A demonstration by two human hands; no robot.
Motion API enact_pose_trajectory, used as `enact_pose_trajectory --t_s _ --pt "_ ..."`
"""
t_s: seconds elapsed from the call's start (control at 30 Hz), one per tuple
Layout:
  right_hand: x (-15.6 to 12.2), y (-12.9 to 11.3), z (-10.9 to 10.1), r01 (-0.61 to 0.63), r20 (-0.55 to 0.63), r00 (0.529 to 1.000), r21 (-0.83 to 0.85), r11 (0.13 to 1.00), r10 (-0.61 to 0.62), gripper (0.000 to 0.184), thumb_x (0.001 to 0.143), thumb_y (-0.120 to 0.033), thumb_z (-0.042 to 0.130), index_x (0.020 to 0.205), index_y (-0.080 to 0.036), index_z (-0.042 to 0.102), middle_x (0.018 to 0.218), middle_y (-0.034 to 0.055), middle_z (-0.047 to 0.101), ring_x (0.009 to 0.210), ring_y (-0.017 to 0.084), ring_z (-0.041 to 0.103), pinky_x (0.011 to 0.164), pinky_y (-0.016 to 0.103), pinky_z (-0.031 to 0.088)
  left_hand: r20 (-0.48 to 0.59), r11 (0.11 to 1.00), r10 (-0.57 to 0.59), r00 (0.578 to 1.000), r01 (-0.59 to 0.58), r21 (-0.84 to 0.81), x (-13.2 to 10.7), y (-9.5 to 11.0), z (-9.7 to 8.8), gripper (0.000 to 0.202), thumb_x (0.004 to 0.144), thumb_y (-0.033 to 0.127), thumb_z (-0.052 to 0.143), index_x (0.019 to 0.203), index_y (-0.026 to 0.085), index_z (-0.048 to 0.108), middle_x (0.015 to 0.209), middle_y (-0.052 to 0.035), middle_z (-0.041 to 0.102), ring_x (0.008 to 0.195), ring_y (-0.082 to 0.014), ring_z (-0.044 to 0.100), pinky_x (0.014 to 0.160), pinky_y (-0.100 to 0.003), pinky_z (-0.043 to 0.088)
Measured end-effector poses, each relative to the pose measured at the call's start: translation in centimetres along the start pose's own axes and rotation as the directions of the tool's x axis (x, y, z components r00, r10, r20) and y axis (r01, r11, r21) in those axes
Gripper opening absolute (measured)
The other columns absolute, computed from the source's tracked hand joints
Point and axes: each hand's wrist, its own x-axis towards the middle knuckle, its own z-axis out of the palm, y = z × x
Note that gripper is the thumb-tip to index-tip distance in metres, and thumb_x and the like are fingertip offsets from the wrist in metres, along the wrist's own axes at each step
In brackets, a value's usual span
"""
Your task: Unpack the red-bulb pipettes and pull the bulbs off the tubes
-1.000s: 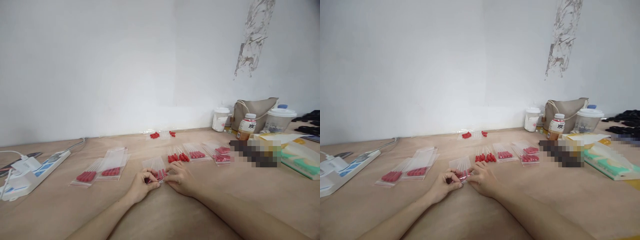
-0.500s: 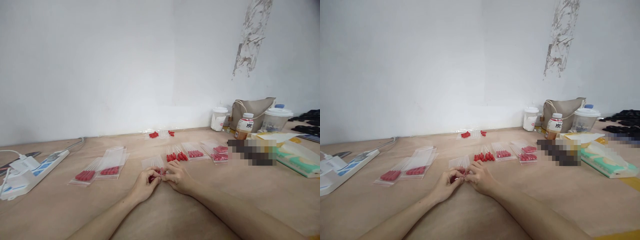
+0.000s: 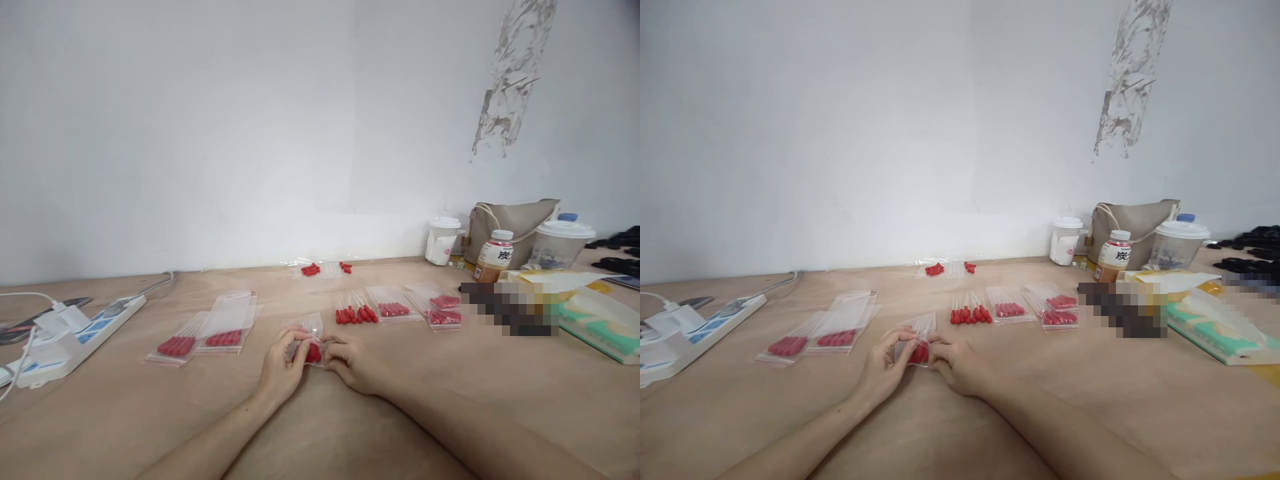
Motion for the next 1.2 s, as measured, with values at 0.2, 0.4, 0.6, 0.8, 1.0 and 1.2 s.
enact_pose_trajectory --t_s 0.2,0.4,0.6,0.8,1.0,1.2 --pt "-0.6 0.2 -1.7 -0.125 0.057 0.991 0.121 0.985 0.118 0.007 0.069 -0.012 0.056 0.066 -0.017 0.059 0.082 0.0026 0.062 0.088 0.015 0.058 0.074 0.025 0.046 0.406 0.995 0.065 0.912 -0.09 0.041 0.9 -0.3 -3.1 0.035 0.087 0.031 0.039 0.12 0.025 0.047 0.129 -0.0045 0.045 0.125 -0.0193 0.032 0.103 -0.042 0.026" --pt "-0.3 0.7 -1.6 -0.229 -0.148 0.966 -0.12 0.966 0.211 0.008 0.07 -0.019 0.059 0.067 -0.02 0.067 0.073 0.0025 0.054 0.071 0.014 0.052 0.066 0.028 0.043 0.441 0.969 0.119 0.889 -0.2 0.142 0.5 -0.7 -2.9 0.028 0.081 0.033 0.049 0.106 0.022 0.056 0.109 -0.0066 0.058 0.104 -0.0202 0.051 0.091 -0.037 0.039" --pt "0.0 -0.2 -1.7 -0.143 -0.022 0.989 0.031 0.989 0.144 0.02 0.075 -0.015 0.053 0.084 -0.025 0.067 0.084 0.0015 0.063 0.08 0.013 0.054 0.075 0.028 0.041 0.335 0.974 0.058 0.94 -0.126 0.186 0.1 -0.1 -2.2 0.018 0.078 0.034 0.052 0.086 0.02 0.06 0.083 -0.0036 0.061 0.081 -0.0176 0.056 0.074 -0.03 0.043" --pt "0.2 -1.0 -2.3 -0.213 0.089 0.973 0.009 0.977 0.211 0.015 0.077 -0.021 0.052 0.084 -0.02 0.065 0.071 -0.0016 0.063 0.068 0.011 0.051 0.068 0.024 0.037 0.334 0.987 -0.002 0.942 -0.053 0.154 0.1 -0.2 -2.0 0.022 0.082 0.033 0.046 0.081 0.018 0.061 0.079 -0.0031 0.059 0.074 -0.0148 0.055 0.067 -0.025 0.042" --pt "0.5 0.0 -1.6 -0.316 0.147 0.939 0.007 0.949 0.311 0.014 0.072 -0.028 0.059 0.078 -0.018 0.065 0.074 -0.0008 0.062 0.069 0.012 0.05 0.063 0.021 0.036 0.28 0.986 -0.025 0.96 -0.022 0.163 0.3 -0.6 -1.5 0.022 0.083 0.033 0.045 0.081 0.018 0.062 0.077 -0.0028 0.058 0.073 -0.0145 0.054 0.064 -0.024 0.042" --pt "1.1 -0.5 -1.0 -0.364 0.114 0.925 -0.021 0.931 0.364 0.011 0.073 -0.021 0.055 0.077 -0.016 0.063 0.074 0.001 0.062 0.066 0.011 0.05 0.06 0.021 0.035 0.317 0.986 -0.003 0.948 -0.05 0.161 0.2 -0.7 -1.6 0.021 0.083 0.032 0.046 0.09 0.02 0.061 0.085 -0.003 0.059 0.08 -0.0153 0.055 0.071 -0.026 0.042"
